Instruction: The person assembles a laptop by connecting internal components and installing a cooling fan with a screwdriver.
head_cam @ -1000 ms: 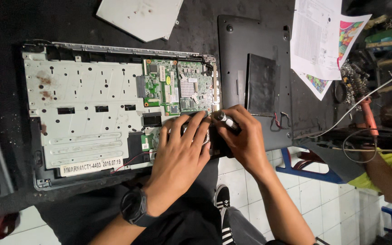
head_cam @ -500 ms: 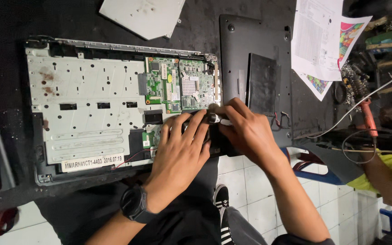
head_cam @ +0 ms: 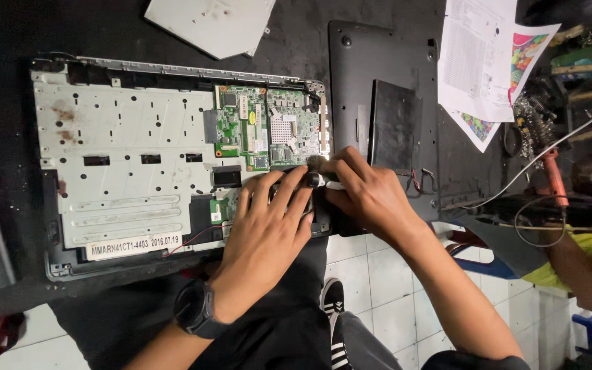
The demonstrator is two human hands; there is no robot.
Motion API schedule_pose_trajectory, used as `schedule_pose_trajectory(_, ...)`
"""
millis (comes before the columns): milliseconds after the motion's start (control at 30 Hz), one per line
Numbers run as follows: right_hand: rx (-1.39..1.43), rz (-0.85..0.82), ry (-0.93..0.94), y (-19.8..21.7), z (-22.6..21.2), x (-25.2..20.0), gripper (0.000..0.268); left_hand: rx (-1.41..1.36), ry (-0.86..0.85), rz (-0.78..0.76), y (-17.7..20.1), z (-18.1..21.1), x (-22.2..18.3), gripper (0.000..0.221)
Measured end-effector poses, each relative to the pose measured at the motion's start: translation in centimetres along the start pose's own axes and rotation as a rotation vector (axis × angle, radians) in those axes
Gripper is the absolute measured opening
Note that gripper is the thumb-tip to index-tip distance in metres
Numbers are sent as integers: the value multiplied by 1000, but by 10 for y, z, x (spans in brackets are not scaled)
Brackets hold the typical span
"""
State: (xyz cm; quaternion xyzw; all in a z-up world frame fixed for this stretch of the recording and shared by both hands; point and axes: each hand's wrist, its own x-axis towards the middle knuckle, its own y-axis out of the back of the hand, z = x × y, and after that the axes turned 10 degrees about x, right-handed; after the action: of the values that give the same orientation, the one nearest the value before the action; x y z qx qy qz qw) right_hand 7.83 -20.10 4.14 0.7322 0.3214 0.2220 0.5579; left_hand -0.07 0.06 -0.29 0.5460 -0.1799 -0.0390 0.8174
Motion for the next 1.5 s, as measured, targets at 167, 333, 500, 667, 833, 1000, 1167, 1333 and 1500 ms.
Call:
schedule_pose_trajectory(167,53,37,-54,-5,0,-4,28,19,-8,-26,3,0,1,39)
schedule_pose_trajectory(333,72,32,-143,-1,-9,-1,31,27,-4,-17,3,1,1,42)
schedule_pose_trajectory(500,106,60,-210,0,-16,0,30,25,-7,-25,4,0,1,44)
schedule_pose_trajectory(667,254,98,-322,0,-13,-4,28,32,3,9,7,1,2,41)
schedule_pose_trajectory(833,349,210,-238,8,-10,-1,18,40,-11,13,9,1,2,46)
schedule_pose_trajectory(1000,351,149,-183,7,-7,2,27,32,-11,21,10,1,3,42)
schedule_pose_trajectory(1167,330,111,-125,10,-5,7,25,34,-6,22,10,2,4,46)
schedule_pose_trajectory(1333,255,67,-130,8,0,6,26,35,-6,12,7,1,2,44)
schedule_pose_trajectory(1500,184,66,-171,5,-2,5,24,26,-11,19,10,2,3,40)
